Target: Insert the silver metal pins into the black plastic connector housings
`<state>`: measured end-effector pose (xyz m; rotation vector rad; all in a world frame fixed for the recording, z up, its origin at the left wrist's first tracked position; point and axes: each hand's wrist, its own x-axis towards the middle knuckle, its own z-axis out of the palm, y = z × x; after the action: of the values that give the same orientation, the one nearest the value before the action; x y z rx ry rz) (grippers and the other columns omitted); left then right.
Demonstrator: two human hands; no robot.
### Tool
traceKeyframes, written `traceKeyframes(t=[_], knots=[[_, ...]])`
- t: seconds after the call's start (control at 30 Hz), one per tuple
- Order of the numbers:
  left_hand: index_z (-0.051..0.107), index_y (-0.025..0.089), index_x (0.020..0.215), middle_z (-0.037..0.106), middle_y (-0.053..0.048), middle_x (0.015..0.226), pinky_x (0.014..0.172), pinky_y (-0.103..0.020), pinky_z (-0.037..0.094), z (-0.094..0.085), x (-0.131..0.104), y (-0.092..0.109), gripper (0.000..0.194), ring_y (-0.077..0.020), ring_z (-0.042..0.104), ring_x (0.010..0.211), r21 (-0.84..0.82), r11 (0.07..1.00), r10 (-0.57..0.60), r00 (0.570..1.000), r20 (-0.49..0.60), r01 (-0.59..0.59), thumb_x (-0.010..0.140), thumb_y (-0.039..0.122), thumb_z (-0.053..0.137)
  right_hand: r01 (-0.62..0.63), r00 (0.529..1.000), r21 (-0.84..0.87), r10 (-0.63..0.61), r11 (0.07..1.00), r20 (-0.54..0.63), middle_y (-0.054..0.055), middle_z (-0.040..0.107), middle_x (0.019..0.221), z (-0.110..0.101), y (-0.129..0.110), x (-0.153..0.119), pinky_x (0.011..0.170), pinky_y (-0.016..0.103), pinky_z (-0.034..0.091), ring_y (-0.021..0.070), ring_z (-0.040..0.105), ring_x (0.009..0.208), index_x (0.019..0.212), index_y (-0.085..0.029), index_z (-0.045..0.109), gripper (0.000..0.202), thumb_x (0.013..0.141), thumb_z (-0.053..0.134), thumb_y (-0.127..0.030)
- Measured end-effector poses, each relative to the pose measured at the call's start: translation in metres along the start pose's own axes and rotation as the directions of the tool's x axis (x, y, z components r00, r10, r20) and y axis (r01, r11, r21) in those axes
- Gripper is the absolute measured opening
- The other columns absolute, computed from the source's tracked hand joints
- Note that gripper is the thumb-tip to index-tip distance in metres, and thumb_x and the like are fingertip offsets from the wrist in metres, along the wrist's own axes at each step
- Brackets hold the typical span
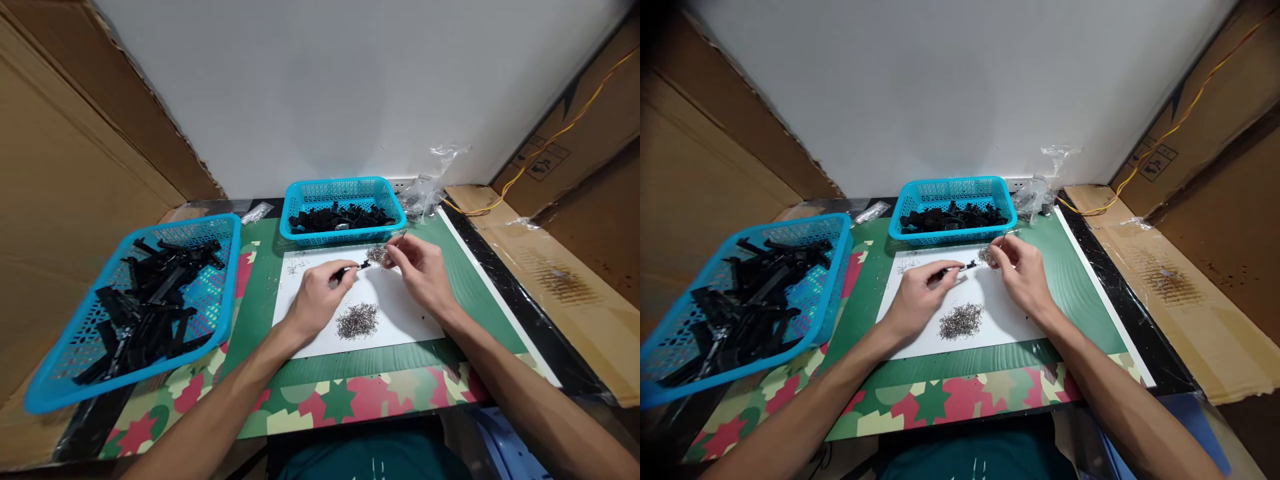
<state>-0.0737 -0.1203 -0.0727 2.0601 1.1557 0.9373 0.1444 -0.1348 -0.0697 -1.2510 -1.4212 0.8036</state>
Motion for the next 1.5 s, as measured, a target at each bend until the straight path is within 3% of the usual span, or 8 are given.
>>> traceKeyframes(t=[0.17, 0.27, 0.37, 0.7, 0.9, 1.07, 1.3, 1.5], knots=[[0.069, 0.019, 0.122, 0.056, 0.003, 0.071, 0.055, -0.026, 0.042, -0.009, 0.009, -0.011, 0.027, -0.0128, 0.049, 0.062, -0.108, 0.992, -0.091, 0.975, -0.205, 0.070, 0.102, 0.034, 0.060, 0.013, 1.000, -0.189, -0.008, 0.982, 0.025, -0.001, 0.055, 0.068, -0.019, 0.008, 0.009, 0.060, 0.029, 0.034, 0.0145, 0.046, 0.061, 0.098, -0.019, 0.069, 0.026, 0.100, 0.048, -0.034], [0.057, 0.021, 0.128, 0.049, 0.003, 0.074, 0.057, -0.025, 0.042, -0.005, 0.009, -0.017, 0.026, -0.0127, 0.047, 0.065, -0.132, 0.989, -0.097, 0.952, -0.289, 0.061, 0.106, 0.033, 0.051, -0.012, 0.992, -0.405, 0.062, 0.914, 0.110, 0.000, 0.057, 0.066, -0.023, 0.015, 0.012, 0.059, 0.030, 0.030, 0.0145, 0.044, 0.059, 0.087, -0.018, 0.073, 0.026, 0.095, 0.051, -0.030], [0.049, 0.025, 0.127, 0.049, 0.002, 0.080, 0.060, -0.026, 0.045, 0.001, 0.006, -0.019, 0.021, -0.0132, 0.048, 0.067, -0.125, 0.990, -0.110, 0.932, -0.347, 0.070, 0.108, 0.034, 0.044, -0.028, 0.981, -0.518, 0.123, 0.855, 0.151, -0.003, 0.048, 0.056, -0.022, 0.020, 0.012, 0.058, 0.030, 0.027, 0.0142, 0.040, 0.055, 0.083, -0.017, 0.076, 0.021, 0.088, 0.059, -0.029], [0.055, 0.022, 0.107, 0.049, 0.001, 0.081, 0.062, -0.029, 0.037, 0.005, -0.001, -0.012, 0.016, -0.0138, 0.043, 0.067, -0.219, 0.975, -0.087, 0.971, -0.224, 0.037, 0.108, 0.033, 0.043, 0.011, 0.968, -0.470, 0.109, 0.883, 0.227, -0.005, 0.043, 0.054, -0.009, 0.015, 0.004, 0.057, 0.030, 0.027, 0.0130, 0.037, 0.054, 0.087, -0.016, 0.078, 0.021, 0.089, 0.066, -0.033], [0.063, 0.019, 0.099, 0.055, -0.001, 0.093, 0.070, -0.029, 0.041, 0.009, 0.000, -0.011, 0.013, -0.0133, 0.051, 0.075, -0.177, 0.984, -0.045, 0.973, -0.226, 0.004, 0.105, 0.024, 0.051, 0.146, 0.907, -0.329, 0.007, 0.933, 0.421, 0.002, 0.069, 0.073, 0.020, 0.005, -0.014, 0.066, 0.031, 0.038, 0.0165, 0.054, 0.067, 0.095, -0.020, 0.081, 0.013, 0.095, 0.069, -0.027], [0.065, 0.019, 0.099, 0.057, -0.001, 0.094, 0.070, -0.028, 0.042, 0.011, -0.001, -0.009, 0.013, -0.0126, 0.051, 0.074, -0.173, 0.985, -0.041, 0.980, -0.197, 0.007, 0.103, 0.021, 0.053, 0.194, 0.866, -0.288, -0.025, 0.938, 0.500, 0.003, 0.074, 0.078, 0.035, 0.004, -0.015, 0.071, 0.033, 0.041, 0.0190, 0.058, 0.073, 0.092, -0.021, 0.081, 0.006, 0.094, 0.075, -0.022], [0.066, 0.018, 0.099, 0.058, -0.001, 0.094, 0.069, -0.028, 0.042, 0.010, 0.000, -0.008, 0.014, -0.0126, 0.052, 0.073, -0.190, 0.980, -0.086, 0.981, -0.174, 0.052, 0.098, 0.011, 0.054, 0.262, 0.825, -0.351, -0.021, 0.899, 0.564, 0.004, 0.075, 0.089, 0.027, 0.007, -0.013, 0.079, 0.035, 0.042, 0.0225, 0.061, 0.085, 0.095, -0.020, 0.075, 0.008, 0.099, 0.068, -0.019], [0.067, 0.018, 0.098, 0.058, -0.001, 0.094, 0.068, -0.027, 0.043, 0.007, -0.001, -0.006, 0.013, -0.0118, 0.054, 0.073, -0.235, 0.971, -0.081, 0.990, -0.113, 0.052, 0.096, 0.011, 0.056, 0.300, 0.841, -0.445, -0.014, 0.844, 0.541, 0.007, 0.073, 0.097, 0.015, 0.017, -0.011, 0.087, 0.040, 0.040, 0.0255, 0.061, 0.093, 0.097, -0.020, 0.068, 0.013, 0.104, 0.057, -0.022]])
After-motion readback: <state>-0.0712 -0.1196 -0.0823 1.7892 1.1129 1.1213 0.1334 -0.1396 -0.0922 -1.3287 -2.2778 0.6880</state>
